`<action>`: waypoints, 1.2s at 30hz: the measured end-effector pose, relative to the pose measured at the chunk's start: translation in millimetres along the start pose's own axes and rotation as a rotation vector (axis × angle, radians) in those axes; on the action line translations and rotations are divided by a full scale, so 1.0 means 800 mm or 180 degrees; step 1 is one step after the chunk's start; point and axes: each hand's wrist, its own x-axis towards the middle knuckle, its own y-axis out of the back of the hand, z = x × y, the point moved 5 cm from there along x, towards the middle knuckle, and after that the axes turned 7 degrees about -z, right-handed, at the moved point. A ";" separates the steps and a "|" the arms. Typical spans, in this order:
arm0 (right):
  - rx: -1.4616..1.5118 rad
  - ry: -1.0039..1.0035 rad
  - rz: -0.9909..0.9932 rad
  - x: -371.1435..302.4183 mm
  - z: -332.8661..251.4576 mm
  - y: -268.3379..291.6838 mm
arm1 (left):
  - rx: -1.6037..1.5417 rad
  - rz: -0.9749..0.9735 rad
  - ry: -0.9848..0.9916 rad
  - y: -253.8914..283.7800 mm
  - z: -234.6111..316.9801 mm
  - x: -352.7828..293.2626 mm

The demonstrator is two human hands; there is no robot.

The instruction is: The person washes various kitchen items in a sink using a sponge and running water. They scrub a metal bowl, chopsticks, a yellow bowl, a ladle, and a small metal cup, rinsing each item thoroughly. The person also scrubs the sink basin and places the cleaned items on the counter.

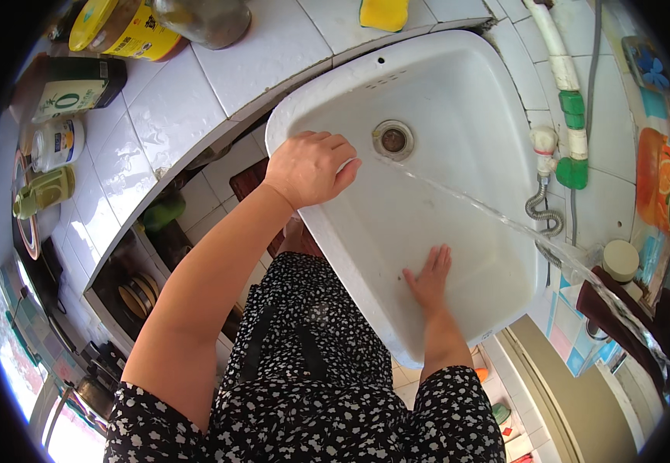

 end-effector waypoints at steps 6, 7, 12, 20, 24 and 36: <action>0.0645 0.0389 0.0278 0.167 -0.113 0.029 | 0.0115 -0.0041 -0.0017 -0.005 0.004 -0.001; 0.0735 0.0372 0.0333 0.181 -0.122 0.040 | 0.0139 -0.0024 -0.0036 -0.004 0.004 0.000; 0.1116 -0.1788 0.1078 0.061 -0.023 0.015 | 0.0119 -0.0032 -0.0032 -0.002 0.000 -0.001; 0.2251 -0.5255 0.0548 0.019 -0.020 -0.079 | -0.0088 -0.0093 0.0347 -0.047 -0.036 -0.013; 0.1678 -0.2303 0.1199 0.198 -0.051 -0.050 | 0.0066 -0.0219 0.0165 -0.018 -0.010 0.002; -0.0246 0.0179 -0.1548 -0.014 -0.020 0.038 | 0.0038 0.0062 0.0035 -0.018 -0.016 -0.005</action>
